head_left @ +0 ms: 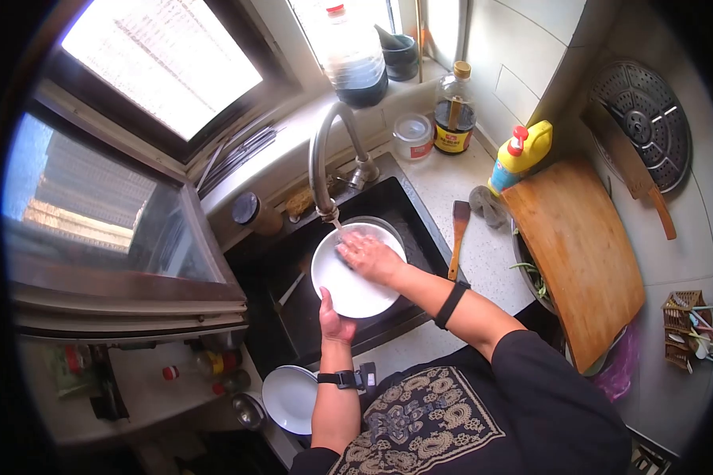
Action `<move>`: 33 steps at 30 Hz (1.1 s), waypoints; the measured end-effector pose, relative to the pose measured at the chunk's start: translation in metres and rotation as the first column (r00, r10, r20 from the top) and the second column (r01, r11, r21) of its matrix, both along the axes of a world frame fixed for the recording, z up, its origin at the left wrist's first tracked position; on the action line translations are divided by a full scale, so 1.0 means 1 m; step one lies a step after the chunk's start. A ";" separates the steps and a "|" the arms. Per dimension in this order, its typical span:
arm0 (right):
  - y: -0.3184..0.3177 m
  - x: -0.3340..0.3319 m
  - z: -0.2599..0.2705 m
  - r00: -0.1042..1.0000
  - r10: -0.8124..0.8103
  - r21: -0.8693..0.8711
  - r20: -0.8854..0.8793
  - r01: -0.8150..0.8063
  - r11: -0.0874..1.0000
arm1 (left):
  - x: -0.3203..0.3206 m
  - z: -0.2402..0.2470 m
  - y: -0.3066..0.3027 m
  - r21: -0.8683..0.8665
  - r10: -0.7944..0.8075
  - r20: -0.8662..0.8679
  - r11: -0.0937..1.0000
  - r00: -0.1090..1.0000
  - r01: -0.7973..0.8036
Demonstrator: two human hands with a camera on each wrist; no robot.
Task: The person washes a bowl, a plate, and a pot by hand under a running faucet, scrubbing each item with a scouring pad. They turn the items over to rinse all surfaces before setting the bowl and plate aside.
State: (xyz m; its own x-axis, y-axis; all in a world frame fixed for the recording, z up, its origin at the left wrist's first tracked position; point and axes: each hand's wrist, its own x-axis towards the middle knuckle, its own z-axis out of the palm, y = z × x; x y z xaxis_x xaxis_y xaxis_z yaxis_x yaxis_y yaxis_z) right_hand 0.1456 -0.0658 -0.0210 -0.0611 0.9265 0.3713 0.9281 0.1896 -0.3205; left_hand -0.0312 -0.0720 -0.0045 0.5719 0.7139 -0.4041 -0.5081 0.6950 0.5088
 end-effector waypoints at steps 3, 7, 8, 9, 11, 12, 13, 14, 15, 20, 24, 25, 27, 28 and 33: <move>-0.022 -0.003 0.004 0.987 -0.160 -0.002 0.019 0.160 0.987 | -0.002 0.000 0.005 0.031 0.074 0.080 0.997 0.994 -0.077; -0.051 -0.043 0.023 0.989 -0.083 -0.192 -0.119 0.059 0.980 | 0.005 -0.013 0.012 0.033 0.131 0.207 0.989 0.969 -0.141; -0.057 -0.058 0.028 0.958 -0.123 -0.178 -0.258 0.078 0.981 | 0.003 -0.022 0.013 0.011 0.094 0.251 0.995 0.963 -0.100; -0.061 -0.069 0.027 0.960 -0.091 -0.081 -0.265 0.072 0.994 | -0.002 -0.031 0.015 -0.008 0.057 0.296 0.998 0.954 -0.057; -0.065 -0.063 0.035 0.954 0.054 -0.025 -0.295 -0.064 0.998 | -0.010 -0.037 0.022 -0.013 -0.041 0.428 0.999 0.903 0.052; -0.067 -0.058 0.037 0.942 0.128 0.006 -0.309 -0.133 0.991 | -0.013 -0.041 0.022 -0.011 0.019 0.339 1.000 0.941 -0.016; -0.066 -0.047 0.029 0.918 0.213 0.055 -0.333 -0.206 0.977 | -0.009 -0.024 0.020 -0.002 0.081 0.247 0.997 0.966 -0.083; -0.065 -0.036 0.021 0.930 0.235 0.104 -0.281 -0.214 0.971 | -0.007 -0.012 0.019 0.013 0.146 0.154 0.989 0.977 -0.150; -0.066 -0.020 0.013 0.956 0.227 0.066 -0.186 -0.219 0.974 | -0.008 -0.009 0.019 0.010 0.163 0.158 0.986 0.974 -0.167; -0.070 0.029 0.029 0.990 0.052 -0.197 -0.128 -0.076 0.977 | -0.015 -0.006 0.021 -0.007 0.109 0.078 0.994 0.991 -0.109; -0.075 0.041 0.033 0.752 -0.156 -0.276 -0.640 -0.036 0.960 | -0.021 -0.025 0.017 -0.023 0.113 0.039 0.993 0.993 -0.112; -0.078 0.040 0.038 0.656 -0.256 -0.298 -0.710 0.050 0.953 | -0.022 -0.030 0.014 -0.024 0.120 0.027 0.993 0.992 -0.119; -0.078 0.036 0.032 0.372 -0.446 -0.392 -0.814 0.216 0.894 | -0.021 -0.039 0.009 -0.024 0.134 0.003 0.991 0.991 -0.134; -0.076 0.033 0.025 0.399 -0.495 -0.424 -0.772 0.258 0.868 | -0.019 -0.037 0.006 -0.035 0.129 0.017 0.991 0.992 -0.128; -0.073 0.024 0.028 0.264 -0.598 -0.609 -0.757 0.045 0.792 | -0.005 -0.033 0.010 -0.055 0.067 0.100 0.997 0.993 -0.061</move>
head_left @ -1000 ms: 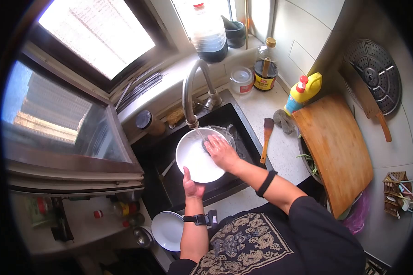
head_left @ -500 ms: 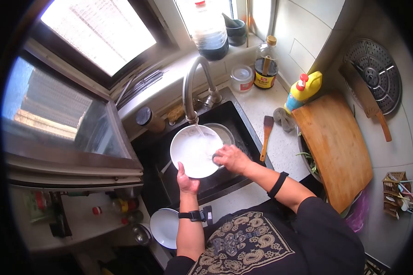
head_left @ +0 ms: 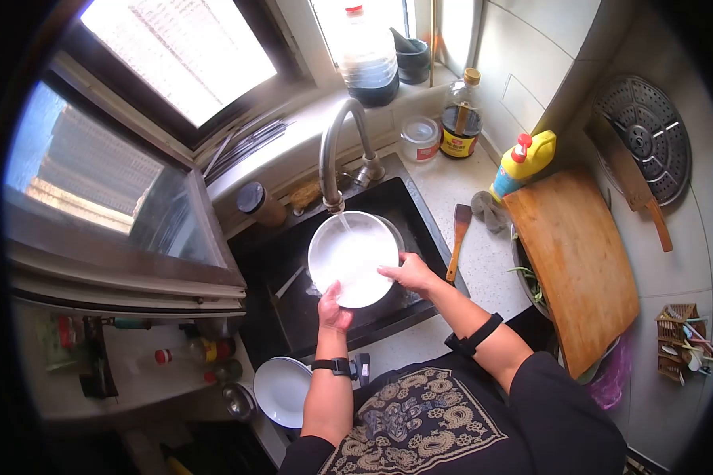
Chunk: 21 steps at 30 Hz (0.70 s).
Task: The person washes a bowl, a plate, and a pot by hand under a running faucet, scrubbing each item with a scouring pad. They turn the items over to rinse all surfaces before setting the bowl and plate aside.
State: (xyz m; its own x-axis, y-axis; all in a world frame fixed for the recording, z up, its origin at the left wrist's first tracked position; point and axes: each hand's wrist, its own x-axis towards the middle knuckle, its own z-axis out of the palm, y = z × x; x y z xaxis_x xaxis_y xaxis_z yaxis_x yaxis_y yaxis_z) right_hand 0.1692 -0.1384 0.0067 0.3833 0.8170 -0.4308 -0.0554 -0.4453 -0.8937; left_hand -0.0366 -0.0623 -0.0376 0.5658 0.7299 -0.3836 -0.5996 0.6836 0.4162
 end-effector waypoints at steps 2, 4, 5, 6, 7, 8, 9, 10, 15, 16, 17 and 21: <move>0.002 0.000 0.002 0.979 0.020 -0.045 -0.201 -0.030 0.999 | 0.000 0.011 0.007 0.087 -0.005 -0.140 0.996 0.990 0.018; 0.003 -0.001 -0.027 0.981 0.030 -0.083 -0.190 -0.047 0.995 | 0.002 0.025 0.014 0.134 0.013 -0.274 0.991 0.962 0.025; 0.004 -0.003 -0.030 0.982 0.037 -0.101 -0.184 -0.056 0.993 | 0.002 0.030 0.016 0.175 0.017 -0.326 0.984 0.945 0.043; 0.004 -0.006 -0.033 0.973 0.035 -0.145 -0.229 -0.070 0.987 | 0.002 0.035 0.019 0.214 0.024 -0.378 0.975 0.925 0.062; 0.003 -0.009 -0.025 0.961 0.032 -0.187 -0.273 -0.085 0.979 | 0.001 0.041 0.020 0.251 0.034 -0.430 0.964 0.902 0.083; 0.003 -0.014 -0.021 0.948 0.025 -0.231 -0.317 -0.102 0.968 | 0.000 0.046 0.021 0.288 0.035 -0.487 0.950 0.873 0.122; 0.004 -0.020 -0.022 0.952 0.043 -0.242 -0.302 -0.121 0.963 | 0.000 0.052 0.021 0.320 0.039 -0.542 0.933 0.840 0.163; 0.007 -0.028 -0.026 0.956 0.061 -0.254 -0.288 -0.138 0.957 | -0.001 0.058 0.020 0.347 0.045 -0.595 0.915 0.802 0.206; 0.012 -0.060 -0.048 0.915 0.198 -0.313 -0.350 -0.314 0.896 | -0.002 0.093 0.007 0.497 0.181 -0.773 0.768 0.607 0.404; 0.012 -0.068 -0.043 0.908 0.166 -0.345 -0.384 -0.308 0.886 | -0.005 0.098 0.005 0.523 0.227 -0.795 0.728 0.563 0.444; 0.012 -0.073 -0.038 0.894 0.167 -0.352 -0.417 -0.328 0.876 | -0.008 0.103 0.002 0.525 0.318 -0.845 0.647 0.429 0.554; 0.015 -0.085 -0.054 0.800 0.214 -0.351 -0.561 -0.463 0.814 | -0.011 0.144 -0.021 0.408 0.562 -0.824 0.494 0.077 0.768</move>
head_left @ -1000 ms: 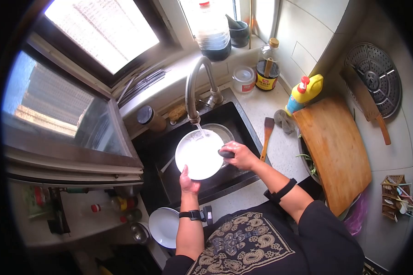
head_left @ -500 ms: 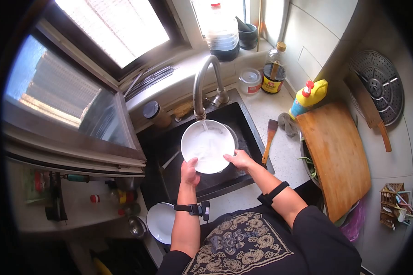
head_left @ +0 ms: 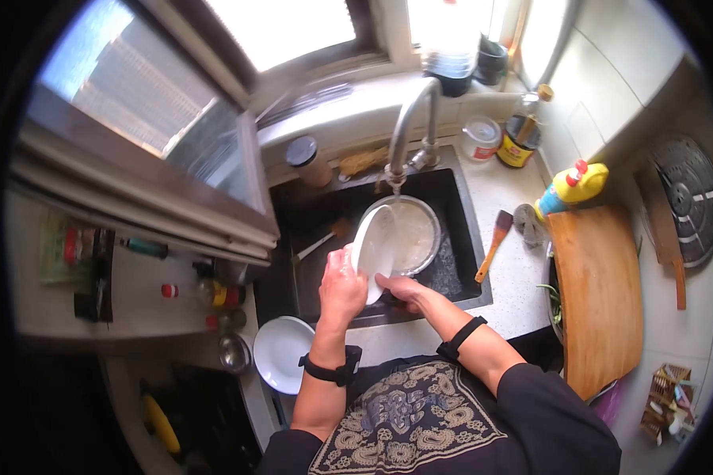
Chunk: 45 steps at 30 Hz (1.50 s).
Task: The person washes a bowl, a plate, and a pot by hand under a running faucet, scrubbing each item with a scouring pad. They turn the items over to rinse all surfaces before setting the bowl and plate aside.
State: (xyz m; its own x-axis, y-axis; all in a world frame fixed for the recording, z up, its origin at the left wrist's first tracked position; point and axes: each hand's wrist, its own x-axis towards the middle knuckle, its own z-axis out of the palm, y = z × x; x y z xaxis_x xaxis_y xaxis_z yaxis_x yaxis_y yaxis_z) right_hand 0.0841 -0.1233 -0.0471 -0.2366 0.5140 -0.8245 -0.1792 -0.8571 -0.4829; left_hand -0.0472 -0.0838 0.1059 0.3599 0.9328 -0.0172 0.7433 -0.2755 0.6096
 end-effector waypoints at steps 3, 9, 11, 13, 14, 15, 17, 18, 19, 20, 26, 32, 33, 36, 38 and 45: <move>-0.001 -0.008 0.006 1.000 0.027 -0.006 0.010 -0.027 1.000 | -0.011 0.015 -0.015 0.012 0.068 -0.096 0.998 0.993 -0.068; -0.005 0.004 0.021 1.000 -0.002 0.289 -0.022 0.008 0.957 | -0.075 -0.025 -0.027 -0.118 0.329 0.258 0.944 0.909 -0.308; 0.001 -0.002 0.045 0.985 0.151 0.367 0.079 -0.169 0.915 | -0.107 -0.029 -0.037 -0.283 0.476 0.324 0.873 0.817 -0.396; 0.005 -0.013 0.090 0.939 0.282 0.388 0.195 -0.338 0.858 | -0.146 -0.045 -0.052 -0.417 0.507 0.556 0.855 0.658 -0.307; 0.005 -0.020 0.070 0.920 0.347 0.461 0.184 -0.392 0.796 | -0.162 -0.045 -0.063 -0.519 0.600 0.568 0.793 0.564 -0.321; 0.007 -0.025 0.084 0.896 0.402 0.473 0.187 -0.441 0.763 | -0.174 -0.042 -0.074 -0.536 0.645 0.595 0.763 0.480 -0.361; 0.007 -0.033 0.089 0.879 0.435 0.519 0.192 -0.468 0.715 | -0.201 -0.042 -0.098 -0.544 0.699 0.605 0.712 0.381 -0.444; 0.007 -0.035 0.078 0.887 0.424 0.479 0.180 -0.456 0.750 | -0.214 -0.044 -0.109 -0.566 0.733 0.590 0.674 0.338 -0.475; 0.007 -0.034 0.068 0.894 0.414 0.437 0.168 -0.444 0.782 | -0.225 -0.047 -0.121 -0.582 0.763 0.577 0.635 0.292 -0.507; 0.007 -0.031 0.059 0.901 0.405 0.395 0.157 -0.433 0.811 | -0.234 -0.049 -0.132 -0.598 0.789 0.564 0.594 0.245 -0.538; 0.007 0.015 0.024 0.844 0.348 0.191 0.408 -0.452 0.871 | -0.270 -0.096 -0.179 -0.611 0.924 0.364 0.329 0.113 -0.720; 0.006 0.080 -0.014 0.800 0.174 0.166 0.574 -0.321 0.932 | -0.272 -0.102 -0.179 -0.381 0.916 0.199 0.400 0.349 -0.834; 0.007 0.090 -0.027 0.773 0.158 0.168 0.614 -0.324 0.931 | -0.270 -0.092 -0.174 -0.283 0.906 0.075 0.421 0.417 -0.862; 0.017 0.103 -0.025 0.614 0.157 0.126 0.774 -0.392 0.911 | -0.282 -0.102 -0.171 -0.136 0.845 -0.235 0.460 0.480 -0.877; 0.028 0.105 -0.018 0.513 0.219 0.026 0.830 -0.428 0.903 | -0.275 -0.093 -0.165 -0.117 0.826 -0.293 0.469 0.482 -0.875; 0.055 0.108 -0.016 0.313 0.210 -0.040 0.926 -0.472 0.881 | -0.258 -0.061 -0.150 -0.067 0.642 -0.658 0.471 0.393 -0.880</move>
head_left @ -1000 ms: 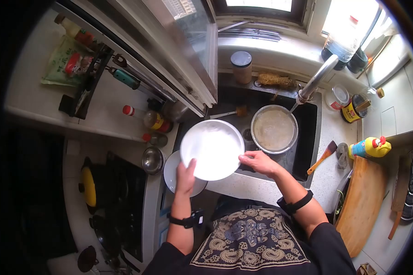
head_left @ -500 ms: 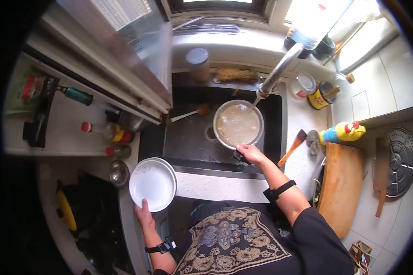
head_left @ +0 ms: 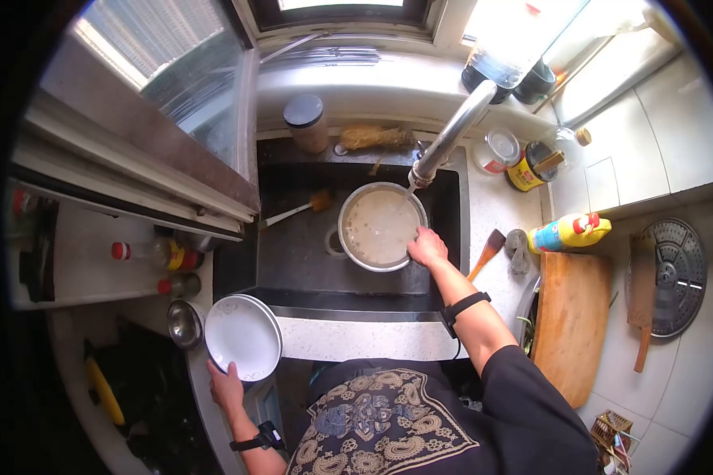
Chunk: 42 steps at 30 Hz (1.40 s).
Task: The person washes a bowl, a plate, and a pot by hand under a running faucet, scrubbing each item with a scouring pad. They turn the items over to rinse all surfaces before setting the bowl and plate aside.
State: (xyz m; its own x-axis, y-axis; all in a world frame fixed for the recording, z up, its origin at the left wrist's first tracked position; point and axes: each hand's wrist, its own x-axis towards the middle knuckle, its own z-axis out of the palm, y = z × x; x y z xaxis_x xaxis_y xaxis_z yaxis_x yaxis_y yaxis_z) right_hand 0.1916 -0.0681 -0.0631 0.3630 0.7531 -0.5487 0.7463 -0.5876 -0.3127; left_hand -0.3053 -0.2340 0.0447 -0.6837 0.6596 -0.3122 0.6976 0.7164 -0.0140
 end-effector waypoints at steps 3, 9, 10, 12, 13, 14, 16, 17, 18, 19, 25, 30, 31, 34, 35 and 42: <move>0.011 0.004 0.000 1.000 0.018 0.052 0.007 -0.018 0.999 | 0.035 0.054 0.034 0.053 0.003 0.156 0.999 0.988 -0.011; 0.026 0.001 0.000 0.994 -0.020 -0.044 -0.104 0.016 0.999 | 0.145 0.065 0.114 0.317 -0.306 0.904 0.948 0.300 0.015; 0.028 -0.002 0.002 0.992 -0.034 -0.078 -0.125 0.025 0.997 | 0.170 0.060 0.128 0.285 -0.288 0.937 0.957 0.199 0.046; 0.028 -0.005 -0.011 0.986 -0.075 -0.008 -0.148 0.074 0.997 | 0.212 0.031 0.157 0.223 -0.232 0.971 0.965 0.057 0.137; 0.027 -0.004 -0.018 0.983 -0.094 0.026 -0.160 0.100 0.995 | 0.230 0.008 0.170 0.190 -0.198 0.980 0.962 0.021 0.194; 0.028 0.000 -0.022 0.975 -0.103 0.028 -0.194 0.111 0.993 | 0.248 -0.014 0.182 0.160 -0.173 0.984 0.962 0.039 0.220; 0.026 0.006 -0.027 0.959 -0.130 0.054 -0.252 0.148 0.988 | 0.278 -0.063 0.200 0.142 -0.183 0.973 0.955 0.141 0.260; 0.027 0.009 -0.029 0.949 -0.142 0.069 -0.280 0.167 0.984 | 0.289 -0.089 0.208 0.158 -0.222 0.950 0.948 0.218 0.276; 0.026 0.011 -0.028 0.942 -0.146 0.041 -0.302 0.166 0.985 | 0.295 -0.116 0.213 0.123 -0.188 0.947 0.962 0.261 0.245; 0.026 0.014 -0.027 0.934 -0.151 0.015 -0.323 0.165 0.986 | 0.301 -0.141 0.218 0.089 -0.152 0.941 0.973 0.303 0.213; 0.003 0.012 -0.051 0.876 -0.224 0.091 -0.428 0.288 0.953 | 0.330 -0.156 0.242 -0.110 0.023 0.862 0.984 0.506 0.142; -0.003 0.011 -0.033 0.926 -0.163 0.251 -0.340 0.257 0.933 | 0.330 -0.197 0.244 -0.110 0.025 0.854 0.985 0.520 0.133; -0.004 0.012 -0.034 0.926 -0.161 0.275 -0.342 0.262 0.925 | 0.329 -0.189 0.246 -0.111 0.020 0.863 0.982 0.505 0.150; -0.020 0.026 -0.086 0.931 -0.219 0.295 -0.292 0.305 0.905 | 0.328 -0.184 0.248 -0.103 -0.023 0.863 0.970 0.505 0.219; -0.017 0.030 -0.086 0.962 -0.170 0.300 -0.213 0.230 0.926 | 0.328 -0.191 0.248 -0.097 -0.054 0.843 0.963 0.536 0.250; 0.003 0.036 -0.069 0.999 0.039 0.258 0.008 -0.039 0.965 | 0.325 -0.186 0.244 -0.122 -0.079 0.853 0.930 0.516 0.345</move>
State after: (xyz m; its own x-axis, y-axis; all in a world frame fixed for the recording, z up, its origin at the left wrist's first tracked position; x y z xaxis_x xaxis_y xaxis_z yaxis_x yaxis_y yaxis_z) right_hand 0.2273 -0.0652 -0.1319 0.3318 0.8826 -0.3331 0.7682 -0.4577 -0.4477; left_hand 0.0197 0.0103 -0.1410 0.1196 0.5563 -0.8223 0.6186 0.6061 0.5000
